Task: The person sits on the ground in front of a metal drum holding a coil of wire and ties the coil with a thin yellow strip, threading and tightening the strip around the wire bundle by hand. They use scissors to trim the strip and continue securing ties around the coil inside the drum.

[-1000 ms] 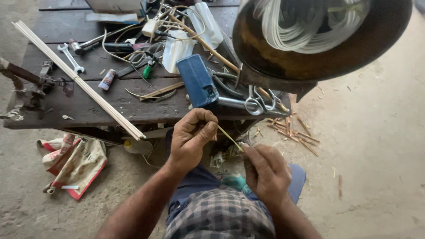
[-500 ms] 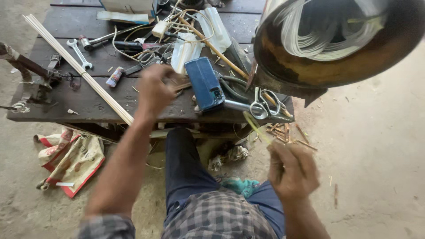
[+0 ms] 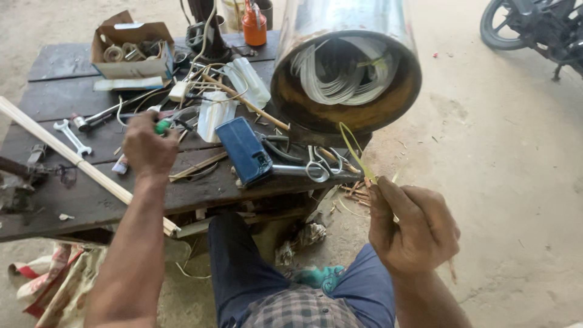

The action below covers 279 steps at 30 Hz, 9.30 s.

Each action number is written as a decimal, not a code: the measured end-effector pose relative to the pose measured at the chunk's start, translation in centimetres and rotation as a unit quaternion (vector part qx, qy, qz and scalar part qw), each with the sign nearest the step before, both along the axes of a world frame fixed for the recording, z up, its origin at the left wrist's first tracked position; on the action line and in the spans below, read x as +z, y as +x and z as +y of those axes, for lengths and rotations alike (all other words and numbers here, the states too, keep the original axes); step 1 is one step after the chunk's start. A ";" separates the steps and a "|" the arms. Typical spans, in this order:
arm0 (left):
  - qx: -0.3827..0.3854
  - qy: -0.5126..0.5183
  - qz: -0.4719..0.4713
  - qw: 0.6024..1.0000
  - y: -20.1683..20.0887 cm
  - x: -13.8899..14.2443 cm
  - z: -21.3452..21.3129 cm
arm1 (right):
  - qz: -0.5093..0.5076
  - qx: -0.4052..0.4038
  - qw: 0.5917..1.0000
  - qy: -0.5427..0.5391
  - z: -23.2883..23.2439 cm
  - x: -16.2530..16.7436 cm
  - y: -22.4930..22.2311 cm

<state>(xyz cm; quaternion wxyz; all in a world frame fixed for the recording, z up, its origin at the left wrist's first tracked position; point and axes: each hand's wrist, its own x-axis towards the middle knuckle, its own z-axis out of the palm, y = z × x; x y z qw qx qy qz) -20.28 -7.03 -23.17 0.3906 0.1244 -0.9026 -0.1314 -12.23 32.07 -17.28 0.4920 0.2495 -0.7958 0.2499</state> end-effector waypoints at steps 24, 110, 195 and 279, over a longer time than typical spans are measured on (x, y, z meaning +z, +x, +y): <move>-0.401 0.095 0.207 0.887 12.9 10.0 12.9 | -0.012 0.020 0.998 -0.062 0.3 -1.1 -1.0; -0.551 0.166 0.191 0.795 2.1 2.4 15.8 | -0.028 0.171 0.973 -0.154 -3.3 -2.6 -6.1; -0.588 0.176 0.129 0.779 4.7 5.8 15.0 | -0.126 -0.160 0.978 0.045 -7.6 5.7 -6.9; -0.546 0.127 0.095 0.823 7.3 6.8 15.9 | -0.095 -0.044 0.993 0.050 -7.6 4.6 -7.0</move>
